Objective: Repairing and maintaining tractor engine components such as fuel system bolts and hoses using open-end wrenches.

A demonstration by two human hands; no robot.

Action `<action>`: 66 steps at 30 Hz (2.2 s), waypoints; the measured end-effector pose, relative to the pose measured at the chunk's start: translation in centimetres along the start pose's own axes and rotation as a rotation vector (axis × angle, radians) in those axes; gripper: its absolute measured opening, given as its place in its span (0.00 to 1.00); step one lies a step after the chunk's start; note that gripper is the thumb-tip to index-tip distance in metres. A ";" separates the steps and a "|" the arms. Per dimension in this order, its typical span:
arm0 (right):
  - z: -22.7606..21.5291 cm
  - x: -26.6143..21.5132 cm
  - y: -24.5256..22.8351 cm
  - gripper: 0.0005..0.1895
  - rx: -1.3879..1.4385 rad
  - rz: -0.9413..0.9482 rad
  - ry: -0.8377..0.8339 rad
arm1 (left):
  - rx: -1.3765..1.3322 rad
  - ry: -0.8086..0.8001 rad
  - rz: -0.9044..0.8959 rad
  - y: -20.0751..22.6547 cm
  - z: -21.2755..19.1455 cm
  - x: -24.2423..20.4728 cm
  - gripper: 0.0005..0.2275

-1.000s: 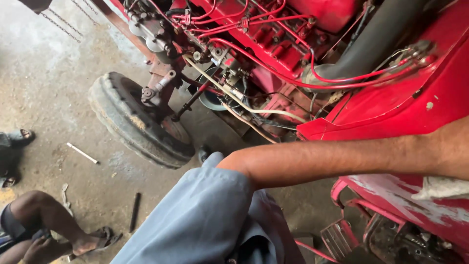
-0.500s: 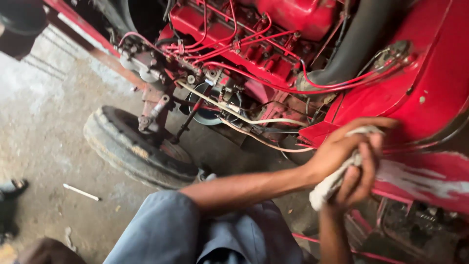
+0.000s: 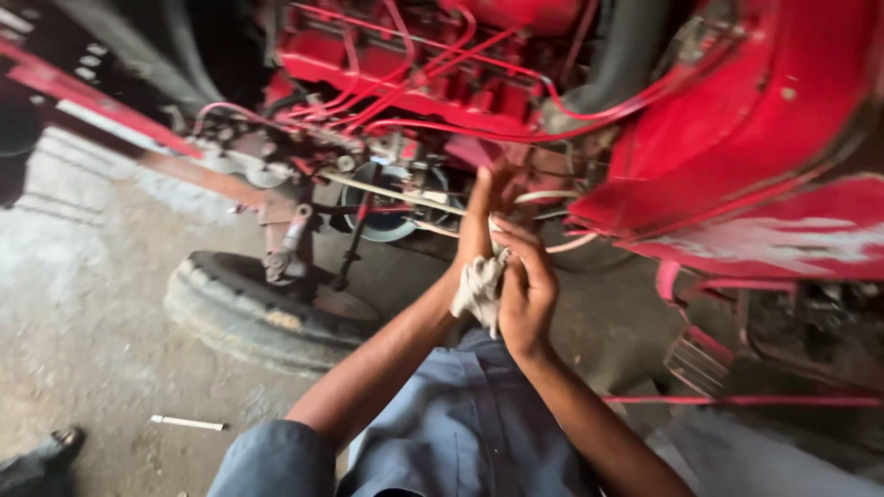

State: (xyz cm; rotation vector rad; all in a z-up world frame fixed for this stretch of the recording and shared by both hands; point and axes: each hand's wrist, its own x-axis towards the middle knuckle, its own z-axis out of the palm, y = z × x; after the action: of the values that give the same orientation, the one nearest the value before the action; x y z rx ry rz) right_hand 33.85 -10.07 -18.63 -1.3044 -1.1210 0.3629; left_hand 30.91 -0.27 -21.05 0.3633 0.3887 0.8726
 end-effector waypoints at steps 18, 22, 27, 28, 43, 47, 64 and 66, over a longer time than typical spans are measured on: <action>-9.2 -5.5 29.4 0.07 0.509 0.843 0.429 | 1.472 -0.204 0.036 -10.0 -13.6 3.5 0.11; -10.7 -3.1 32.0 0.13 0.349 0.745 0.493 | 1.466 -0.234 0.148 -16.8 -16.1 10.7 0.12; -9.8 -1.0 30.4 0.18 0.126 0.510 0.452 | 0.980 -0.368 0.209 -22.4 -16.5 17.5 0.20; -9.8 -1.6 31.5 0.17 0.178 0.496 0.471 | 0.967 -0.417 0.208 -23.8 -17.2 18.9 0.18; -11.2 -1.2 34.9 0.21 -0.045 0.189 0.510 | 0.434 -0.576 -0.100 -34.9 -21.3 29.4 0.14; -11.0 -1.0 35.0 0.19 -0.046 0.182 0.519 | 0.608 -0.549 -0.283 -33.7 -21.2 29.4 0.14; -10.5 -0.9 32.2 0.21 0.010 0.264 0.499 | 0.670 -0.572 -0.208 -27.8 -16.4 26.2 0.14; -10.7 -1.0 32.5 0.22 0.004 0.257 0.491 | 0.552 -0.707 -0.064 -25.8 -14.9 25.2 0.14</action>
State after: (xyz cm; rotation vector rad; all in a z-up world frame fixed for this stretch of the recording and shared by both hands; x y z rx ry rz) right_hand 53.67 -7.29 -46.43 -1.4385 -0.5425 0.2134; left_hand 55.69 6.62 -50.40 1.1227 -0.0295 0.5114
